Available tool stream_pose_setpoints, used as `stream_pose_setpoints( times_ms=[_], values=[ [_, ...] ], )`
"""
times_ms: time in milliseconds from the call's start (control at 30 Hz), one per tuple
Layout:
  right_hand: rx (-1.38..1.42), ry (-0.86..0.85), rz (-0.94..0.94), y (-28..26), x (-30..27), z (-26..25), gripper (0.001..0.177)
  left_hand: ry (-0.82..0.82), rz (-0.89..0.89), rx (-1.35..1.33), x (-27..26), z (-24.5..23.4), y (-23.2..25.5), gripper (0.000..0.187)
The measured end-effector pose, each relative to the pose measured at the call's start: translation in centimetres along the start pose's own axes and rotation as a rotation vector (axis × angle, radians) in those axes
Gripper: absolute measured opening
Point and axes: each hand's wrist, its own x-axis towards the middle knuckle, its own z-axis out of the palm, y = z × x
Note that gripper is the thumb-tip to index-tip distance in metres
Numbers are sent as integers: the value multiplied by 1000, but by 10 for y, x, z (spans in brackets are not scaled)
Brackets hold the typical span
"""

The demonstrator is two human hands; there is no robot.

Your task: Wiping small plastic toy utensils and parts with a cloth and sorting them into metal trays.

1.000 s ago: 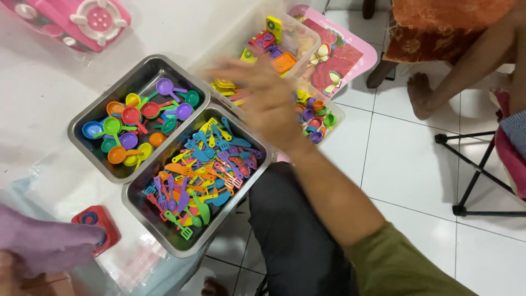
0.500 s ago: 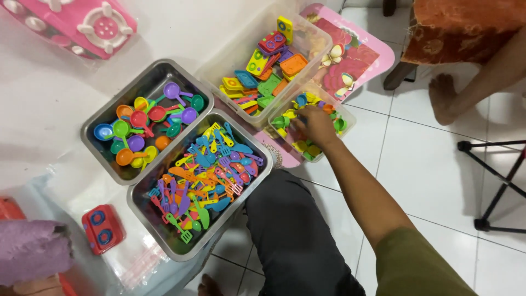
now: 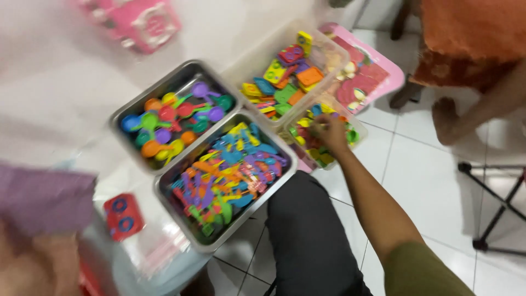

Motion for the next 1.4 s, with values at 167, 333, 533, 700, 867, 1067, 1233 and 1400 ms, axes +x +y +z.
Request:
stream_pose_setpoints(
  times_ms=[167,333,533,700,867,1067,1233,1400],
  values=[
    [1305,293,516,-21,-7,-47,33,120,134,-132,-31,60,3,28],
    [1454,63,191,-197,-26,-128,42,203,80,-226,-40,48,-27,27],
    [956,-90,-258,-377,-60,-96,39,255,-56,-56,-55,67,-39,31],
    [697,-142,-740,-483,-92,-27,40,294,-36,21,-68,84,-13,44],
    [418,-59,-986,-514,-89,10,40,272,-65,13,-60,70,-27,47],
    [405,75,-954,-502,-90,10,37,348,-340,-298,-64,73,-19,41],
    [467,81,-909,-486,-83,5,36,145,-173,-223,-68,76,-27,45],
    [670,-12,-760,-481,-89,7,38,-90,207,259,-63,75,-22,46]
  ],
)
